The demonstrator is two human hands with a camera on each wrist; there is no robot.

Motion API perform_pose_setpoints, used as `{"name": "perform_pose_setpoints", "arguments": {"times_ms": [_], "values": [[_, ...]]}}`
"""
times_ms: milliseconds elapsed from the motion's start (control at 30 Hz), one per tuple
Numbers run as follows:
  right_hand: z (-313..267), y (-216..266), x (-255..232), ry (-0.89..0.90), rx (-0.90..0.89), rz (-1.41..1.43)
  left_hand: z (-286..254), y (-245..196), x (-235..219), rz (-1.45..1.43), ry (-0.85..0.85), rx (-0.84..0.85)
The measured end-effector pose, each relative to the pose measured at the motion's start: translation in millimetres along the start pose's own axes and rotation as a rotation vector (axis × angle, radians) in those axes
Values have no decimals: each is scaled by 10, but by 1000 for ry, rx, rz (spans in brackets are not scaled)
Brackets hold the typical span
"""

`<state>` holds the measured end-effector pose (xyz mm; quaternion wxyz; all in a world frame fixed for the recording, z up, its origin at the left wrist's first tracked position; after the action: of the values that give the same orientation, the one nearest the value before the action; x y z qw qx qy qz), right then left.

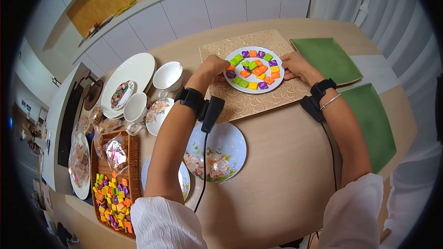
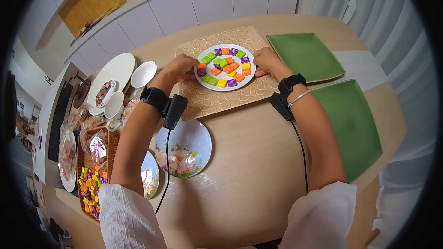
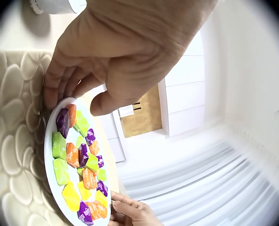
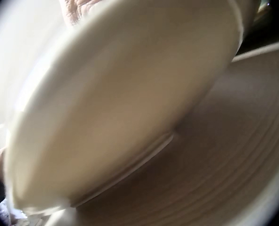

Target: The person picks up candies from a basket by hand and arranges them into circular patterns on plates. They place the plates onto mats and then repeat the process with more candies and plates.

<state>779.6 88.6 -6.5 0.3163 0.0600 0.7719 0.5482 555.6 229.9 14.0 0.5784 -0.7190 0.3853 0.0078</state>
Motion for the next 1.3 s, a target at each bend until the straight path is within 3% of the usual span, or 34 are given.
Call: {"name": "perform_pose_setpoints", "arguments": {"times_ms": [333,600,933,1033,1133,1300], "values": [[-18,15,-5,23,1,-15,315,4,4,370,-96,187],[-44,34,34,-4,-56,-181,171,-116,126,738,-221,361],[-116,109,76,-34,-109,-516,55,-165,225,820,-230,347],[8,-11,122,-196,-333,-757,73,-134,252,846,-238,358],[-136,99,155,-170,-250,-753,79,-122,274,866,-235,346],[-320,236,103,-209,-261,-784,31,-167,269,862,-220,329]]}}
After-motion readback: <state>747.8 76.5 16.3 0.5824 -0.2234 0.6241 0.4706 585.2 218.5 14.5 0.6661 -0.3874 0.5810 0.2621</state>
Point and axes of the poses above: each hand's wrist, its own z-axis towards the middle knuckle, its own x-axis out of the palm, y = z × x, the point moved 2 cm from there along z, towards the middle knuckle, and after that the axes turned 3 degrees about -y, right-handed, at the moved point
